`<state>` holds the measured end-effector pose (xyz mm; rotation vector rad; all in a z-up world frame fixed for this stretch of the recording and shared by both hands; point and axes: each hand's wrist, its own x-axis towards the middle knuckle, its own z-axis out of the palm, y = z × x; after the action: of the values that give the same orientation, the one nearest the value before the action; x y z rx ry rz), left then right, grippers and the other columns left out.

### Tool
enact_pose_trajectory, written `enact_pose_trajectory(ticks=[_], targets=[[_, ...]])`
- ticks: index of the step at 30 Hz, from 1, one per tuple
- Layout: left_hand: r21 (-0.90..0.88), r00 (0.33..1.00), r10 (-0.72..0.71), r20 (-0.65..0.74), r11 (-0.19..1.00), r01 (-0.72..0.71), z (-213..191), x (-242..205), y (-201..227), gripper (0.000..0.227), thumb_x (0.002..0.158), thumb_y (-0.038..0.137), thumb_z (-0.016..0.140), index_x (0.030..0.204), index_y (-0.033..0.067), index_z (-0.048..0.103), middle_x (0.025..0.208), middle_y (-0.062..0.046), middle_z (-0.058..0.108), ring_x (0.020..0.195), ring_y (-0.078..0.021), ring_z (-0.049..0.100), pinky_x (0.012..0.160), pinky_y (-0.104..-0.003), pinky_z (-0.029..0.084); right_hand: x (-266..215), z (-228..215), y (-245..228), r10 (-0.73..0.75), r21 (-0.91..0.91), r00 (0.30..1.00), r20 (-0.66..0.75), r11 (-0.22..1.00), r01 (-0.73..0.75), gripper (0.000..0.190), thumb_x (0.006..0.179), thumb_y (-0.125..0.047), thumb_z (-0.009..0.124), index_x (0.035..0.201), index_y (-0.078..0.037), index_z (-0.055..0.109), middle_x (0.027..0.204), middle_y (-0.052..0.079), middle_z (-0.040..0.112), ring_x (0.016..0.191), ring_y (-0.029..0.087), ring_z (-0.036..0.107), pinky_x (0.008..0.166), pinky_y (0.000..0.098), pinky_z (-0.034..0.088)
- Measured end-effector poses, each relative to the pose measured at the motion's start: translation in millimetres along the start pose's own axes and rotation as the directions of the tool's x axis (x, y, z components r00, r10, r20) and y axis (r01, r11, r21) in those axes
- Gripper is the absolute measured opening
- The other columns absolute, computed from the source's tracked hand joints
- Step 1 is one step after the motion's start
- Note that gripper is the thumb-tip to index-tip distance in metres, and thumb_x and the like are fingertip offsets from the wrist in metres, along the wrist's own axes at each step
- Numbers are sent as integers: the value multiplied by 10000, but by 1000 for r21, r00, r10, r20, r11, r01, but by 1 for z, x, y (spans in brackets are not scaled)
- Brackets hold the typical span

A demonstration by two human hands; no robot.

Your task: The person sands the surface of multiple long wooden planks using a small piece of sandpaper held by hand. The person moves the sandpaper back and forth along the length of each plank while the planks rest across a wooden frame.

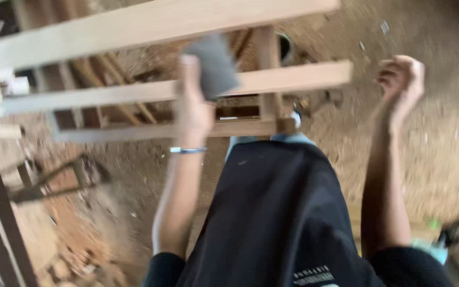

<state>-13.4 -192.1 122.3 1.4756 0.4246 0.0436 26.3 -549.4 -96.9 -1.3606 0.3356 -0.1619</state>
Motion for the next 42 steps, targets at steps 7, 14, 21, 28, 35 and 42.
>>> enact_pose_trajectory(ticks=[7,14,21,28,35,42], targets=[[-91,989,-134,-59,988,128,52,-28,-55,501,1023,419,594,1222,-32,680,1161,-159,706,1084,-208,676,906,-338,592,-18,103,-72,-58,-5,629,775,995,98,484,1149,-423,508,1373,6,504,1223,112,622,1089,192,615,947,326,545],[891,983,-95,157,442,-100,-3,-41,-77,492,1006,566,537,1309,218,708,1111,-35,788,988,-144,775,803,-267,619,-63,128,-23,308,-458,626,716,885,88,404,1064,-292,592,1296,36,632,1127,109,679,985,175,628,794,351,544],[932,800,485,352,-106,-346,-127,3,-118,625,1042,488,506,1539,117,430,1617,-159,345,1501,-306,371,1270,-450,301,-43,113,-33,-28,-308,736,676,897,317,424,1235,-343,429,1222,70,526,1044,165,583,904,190,542,881,318,455],[880,781,406,474,-201,-430,-175,0,-123,565,1040,355,570,1547,130,463,1636,-38,388,1516,-213,359,1291,-435,240,-32,131,-10,-122,-563,833,540,683,465,443,1249,-313,379,1415,83,487,1172,221,635,898,231,634,713,387,546],[808,648,577,498,-38,-587,-210,53,-138,456,1039,318,599,1465,166,539,1538,-17,510,1444,-187,450,1259,-417,333,-16,202,33,-262,-649,788,557,455,610,383,1212,-180,391,1434,103,524,1181,276,673,949,297,693,778,440,606],[813,702,497,511,-14,-582,-195,108,-161,699,908,633,541,1338,85,597,1372,-104,603,1312,-254,507,1163,-428,357,39,202,61,-315,-672,787,531,409,617,395,1312,-286,400,1298,75,560,1077,227,680,984,257,695,866,421,615]])
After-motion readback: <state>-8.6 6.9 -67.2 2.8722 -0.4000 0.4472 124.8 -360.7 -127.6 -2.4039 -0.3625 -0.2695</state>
